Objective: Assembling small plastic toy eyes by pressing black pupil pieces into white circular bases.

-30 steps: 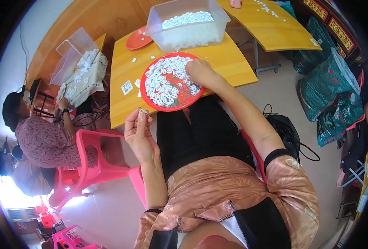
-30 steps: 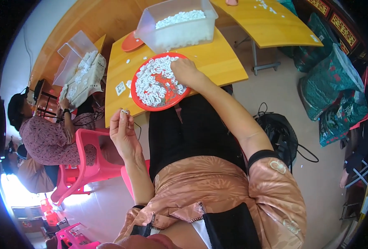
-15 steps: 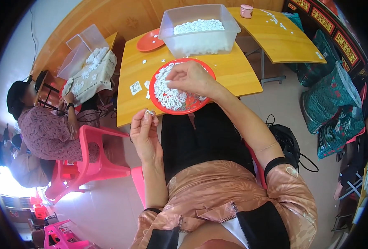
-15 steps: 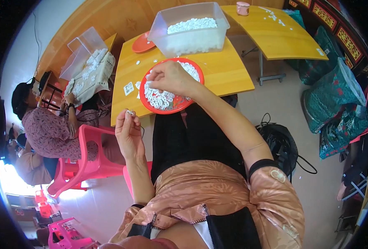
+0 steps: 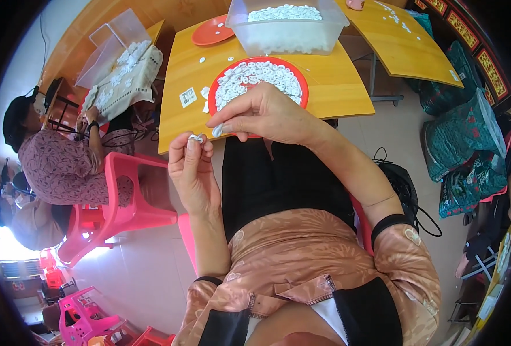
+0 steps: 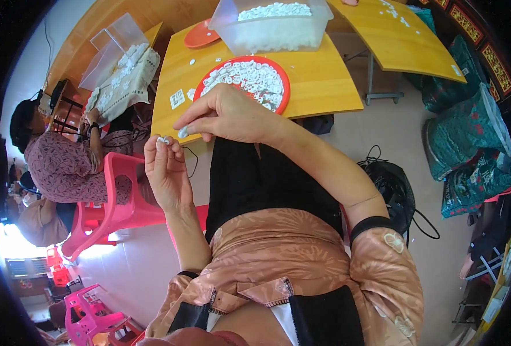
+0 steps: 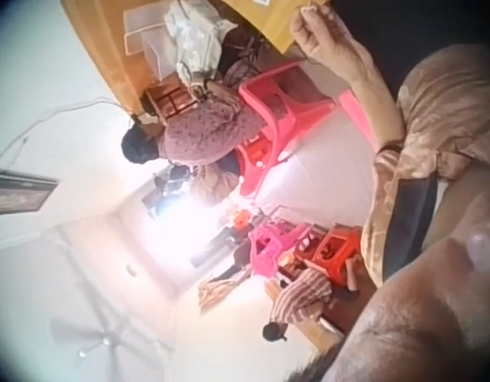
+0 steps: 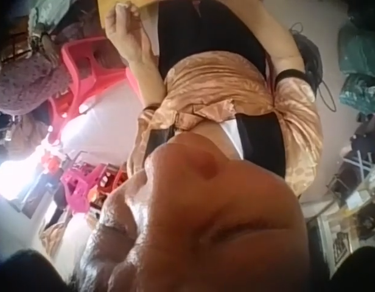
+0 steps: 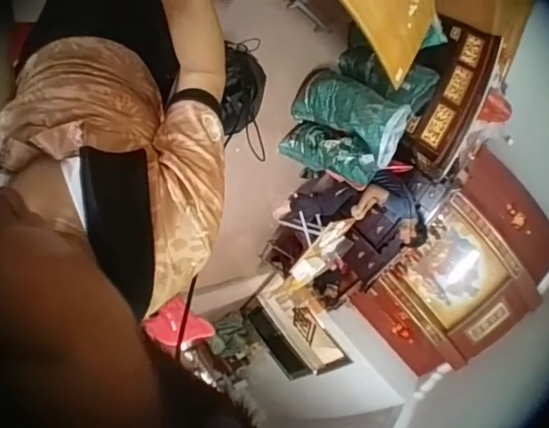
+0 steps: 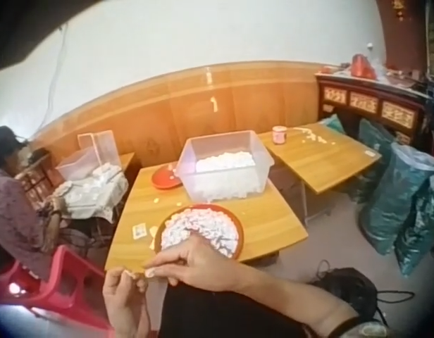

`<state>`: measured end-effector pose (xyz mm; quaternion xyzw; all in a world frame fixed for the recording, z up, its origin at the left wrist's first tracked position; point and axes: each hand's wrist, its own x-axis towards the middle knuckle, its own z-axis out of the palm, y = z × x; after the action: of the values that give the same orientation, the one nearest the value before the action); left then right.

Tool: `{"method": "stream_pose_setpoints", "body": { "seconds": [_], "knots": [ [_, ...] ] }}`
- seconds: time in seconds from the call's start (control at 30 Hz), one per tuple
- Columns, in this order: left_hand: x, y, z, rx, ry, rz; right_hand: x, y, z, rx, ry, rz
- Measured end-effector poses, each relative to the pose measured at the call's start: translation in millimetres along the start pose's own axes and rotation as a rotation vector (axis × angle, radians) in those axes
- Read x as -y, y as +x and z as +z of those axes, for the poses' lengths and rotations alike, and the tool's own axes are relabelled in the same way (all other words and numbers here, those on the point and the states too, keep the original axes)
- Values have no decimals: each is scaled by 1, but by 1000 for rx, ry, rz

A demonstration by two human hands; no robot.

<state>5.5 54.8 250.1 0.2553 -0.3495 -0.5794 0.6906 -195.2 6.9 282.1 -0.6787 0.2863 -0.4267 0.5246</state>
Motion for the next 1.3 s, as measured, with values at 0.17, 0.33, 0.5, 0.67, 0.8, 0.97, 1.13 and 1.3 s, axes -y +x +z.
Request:
{"method": "stream_pose_setpoints", "body": {
  "seconds": [0.17, 0.33, 0.5, 0.67, 0.8, 0.97, 1.13, 1.3],
  "knots": [
    [-2, -4, 3, -4, 64, 47, 3, -1, 5, 15, -26, -47],
    [3, -5, 4, -7, 55, 47, 5, -2, 8, -29, -6, -60],
    [8, -6, 7, -2, 4, 24, -6, -1, 11, -147, 89, -130],
    [11, -6, 8, -67, 19, 16, 8, -4, 17, -168, 8, -76],
    [13, -3, 8, -76, -14, 3, 11, -2, 15, -112, 114, -24],
    [11, 1, 11, -72, -27, -26, 6, 2, 13, -131, 258, 35],
    [13, 10, 12, -72, 127, 29, 2, 10, 10, -132, 185, 5],
    [13, 12, 14, -99, 157, 33, 2, 11, 9, -167, 303, 58]
  ]
}}
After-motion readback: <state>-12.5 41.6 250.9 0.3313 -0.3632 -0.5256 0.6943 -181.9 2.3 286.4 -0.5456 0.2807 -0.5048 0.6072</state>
